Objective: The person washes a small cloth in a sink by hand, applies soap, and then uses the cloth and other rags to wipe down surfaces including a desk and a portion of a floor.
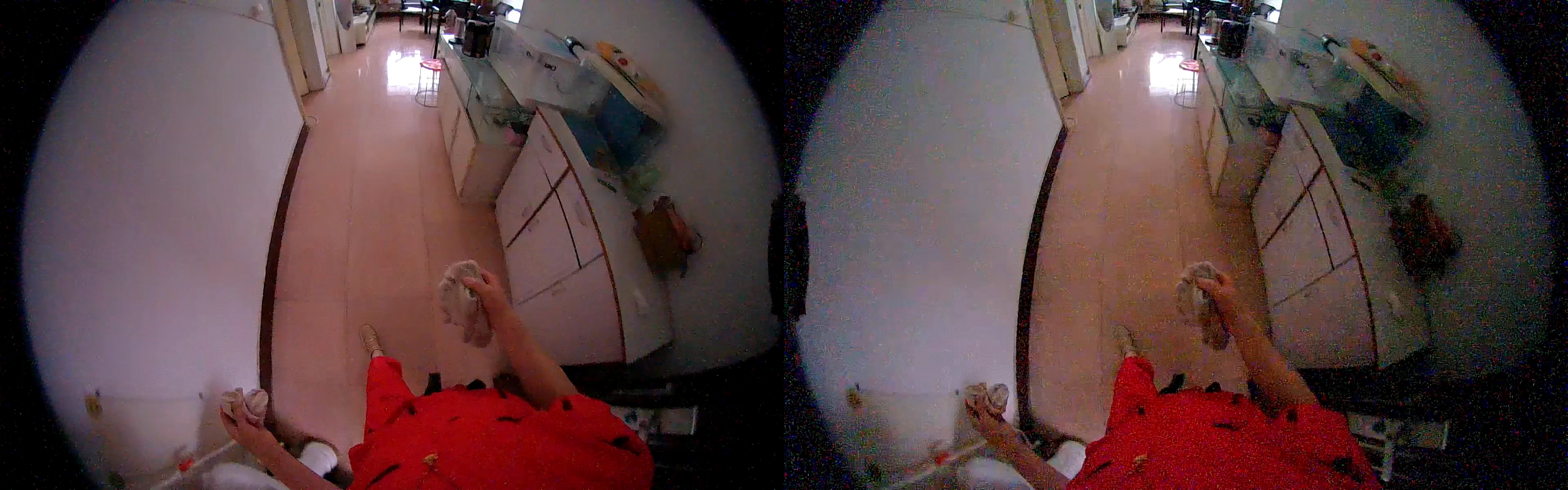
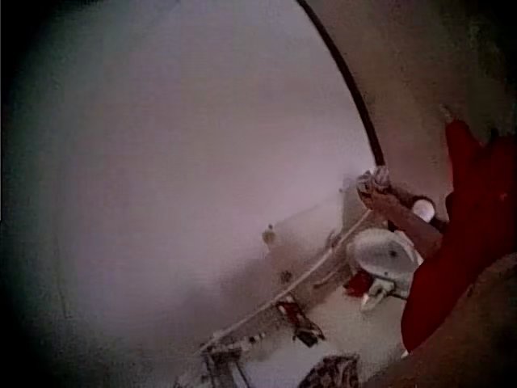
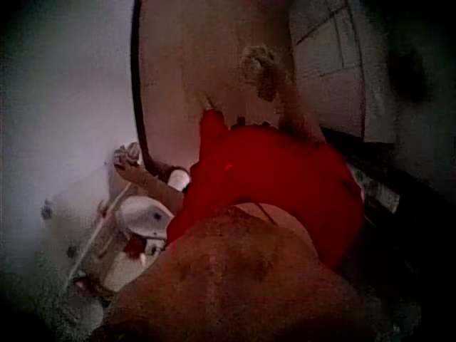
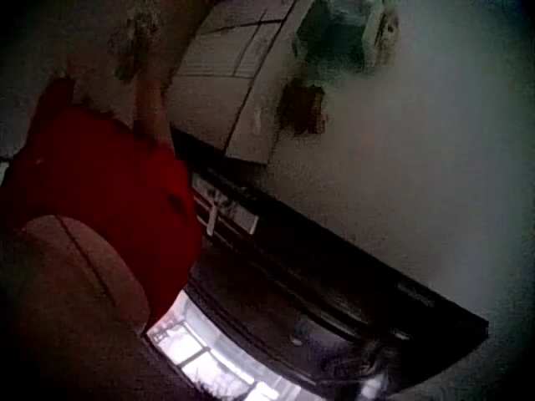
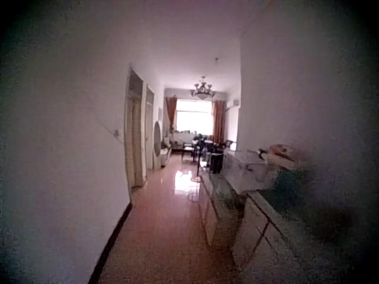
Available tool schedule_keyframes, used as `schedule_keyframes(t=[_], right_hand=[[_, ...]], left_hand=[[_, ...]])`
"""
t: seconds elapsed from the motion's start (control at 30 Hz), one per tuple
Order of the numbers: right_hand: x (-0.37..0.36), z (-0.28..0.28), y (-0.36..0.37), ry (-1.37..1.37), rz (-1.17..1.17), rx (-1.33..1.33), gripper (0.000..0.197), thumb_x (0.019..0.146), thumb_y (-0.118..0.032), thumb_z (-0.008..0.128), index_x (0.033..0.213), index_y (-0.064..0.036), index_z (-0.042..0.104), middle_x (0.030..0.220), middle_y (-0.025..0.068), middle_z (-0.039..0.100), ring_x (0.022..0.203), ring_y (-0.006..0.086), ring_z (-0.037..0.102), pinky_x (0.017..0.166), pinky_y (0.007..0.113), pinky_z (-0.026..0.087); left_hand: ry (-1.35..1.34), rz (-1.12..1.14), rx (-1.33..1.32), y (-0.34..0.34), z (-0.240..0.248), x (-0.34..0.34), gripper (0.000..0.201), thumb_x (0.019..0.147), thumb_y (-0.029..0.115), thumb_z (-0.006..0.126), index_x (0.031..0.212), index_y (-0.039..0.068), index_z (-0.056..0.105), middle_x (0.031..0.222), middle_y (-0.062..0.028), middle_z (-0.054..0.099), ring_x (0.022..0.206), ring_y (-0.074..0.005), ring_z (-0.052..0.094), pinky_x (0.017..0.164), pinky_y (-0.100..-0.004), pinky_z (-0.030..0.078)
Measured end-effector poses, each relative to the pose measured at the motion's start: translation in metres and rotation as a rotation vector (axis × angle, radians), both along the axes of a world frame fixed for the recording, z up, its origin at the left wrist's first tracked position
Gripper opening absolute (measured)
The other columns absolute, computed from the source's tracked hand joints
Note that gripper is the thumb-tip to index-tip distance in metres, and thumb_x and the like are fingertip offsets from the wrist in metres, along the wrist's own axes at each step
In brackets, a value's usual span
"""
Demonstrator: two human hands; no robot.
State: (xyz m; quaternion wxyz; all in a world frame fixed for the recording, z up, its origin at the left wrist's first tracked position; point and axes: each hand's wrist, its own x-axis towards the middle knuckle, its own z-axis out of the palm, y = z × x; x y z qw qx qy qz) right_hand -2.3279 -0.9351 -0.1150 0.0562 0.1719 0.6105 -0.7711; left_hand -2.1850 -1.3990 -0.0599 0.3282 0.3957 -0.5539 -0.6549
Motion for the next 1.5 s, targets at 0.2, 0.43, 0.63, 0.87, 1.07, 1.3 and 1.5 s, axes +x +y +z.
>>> schedule_keyframes(t=[0.2, 0.43, 0.63, 0.87, 1.07, 1.3, 1.5], right_hand=[[-0.085, -0.042, -0.005, -0.002, -0.037, 0.086, 0.033, 0.074, -0.025, 0.062, 0.099, -0.0035, 0.057, 0.092, 0.0096, 0.059, 0.084, 0.0232, 0.057, 0.071, 0.036, 0.047], [-0.105, -0.149, 0.043, -0.376, -0.205, 0.013, 0.02, 0.078, -0.025, 0.058, 0.084, -0.0066, 0.06, 0.079, 0.0067, 0.059, 0.072, 0.0213, 0.056, 0.064, 0.036, 0.046], [-0.098, -0.238, 0.052, -0.736, -0.262, -0.073, 0.023, 0.08, -0.028, 0.054, 0.084, -0.0055, 0.058, 0.077, 0.0071, 0.056, 0.07, 0.0209, 0.054, 0.063, 0.038, 0.045], [-0.252, -0.212, 0.103, -0.199, 0.093, 0.037, 0.024, 0.082, -0.026, 0.055, 0.096, -0.0054, 0.056, 0.097, 0.008, 0.055, 0.087, 0.0219, 0.053, 0.076, 0.036, 0.043], [-0.556, -0.117, 0.101, -0.56, -0.064, 0.235, 0.027, 0.081, -0.031, 0.056, 0.097, -0.0086, 0.057, 0.095, 0.0069, 0.057, 0.09, 0.0227, 0.055, 0.076, 0.04, 0.044], [-0.781, -0.007, 0.038, -0.073, -0.091, -0.134, 0.033, 0.078, -0.022, 0.06, 0.107, -0.0062, 0.052, 0.096, 0.0071, 0.057, 0.089, 0.0205, 0.056, 0.078, 0.036, 0.046], [-0.842, 0.026, 0.014, -0.091, 0.04, -0.192, 0.042, 0.078, -0.026, 0.059, 0.111, -0.0014, 0.052, 0.104, 0.0093, 0.057, 0.093, 0.0216, 0.056, 0.077, 0.035, 0.047]], left_hand=[[0.175, -0.157, -0.135, -0.055, 0.014, -0.189, 0.04, 0.08, 0.018, 0.055, 0.114, -0.001, 0.046, 0.104, -0.011, 0.054, 0.089, -0.0212, 0.056, 0.071, -0.0324, 0.05], [0.196, -0.491, 0.037, 0.012, 0.065, -0.377, 0.027, 0.08, 0.004, 0.052, 0.107, 0.003, 0.049, 0.096, -0.0062, 0.055, 0.081, -0.0154, 0.055, 0.063, -0.0236, 0.048], [0.212, -0.646, 0.042, 0.036, 0.033, -0.528, 0.026, 0.083, 0.007, 0.054, 0.107, 0.004, 0.049, 0.092, -0.004, 0.053, 0.076, -0.0115, 0.051, 0.063, -0.0233, 0.046], [0.078, -0.699, 0.144, 0.092, 0.038, -0.661, 0.022, 0.086, 0.014, 0.055, 0.105, 0.004, 0.05, 0.092, -0.0028, 0.053, 0.078, -0.0104, 0.05, 0.068, -0.0236, 0.045], [0.208, -0.566, 0.227, 0.116, 0.058, -0.751, 0.019, 0.088, 0.014, 0.052, 0.104, 0.003, 0.05, 0.089, -0.0041, 0.055, 0.08, -0.013, 0.053, 0.069, -0.0256, 0.047], [0.221, -0.52, 0.324, 0.101, 0.064, -0.861, 0.021, 0.088, 0.019, 0.051, 0.099, 0.002, 0.051, 0.09, -0.008, 0.056, 0.08, -0.0172, 0.056, 0.068, -0.0306, 0.05], [0.398, -0.425, 0.282, 0.046, 0.029, -0.989, 0.02, 0.083, 0.019, 0.057, 0.093, 0.003, 0.052, 0.087, -0.0058, 0.056, 0.073, -0.0119, 0.053, 0.061, -0.0252, 0.046]])
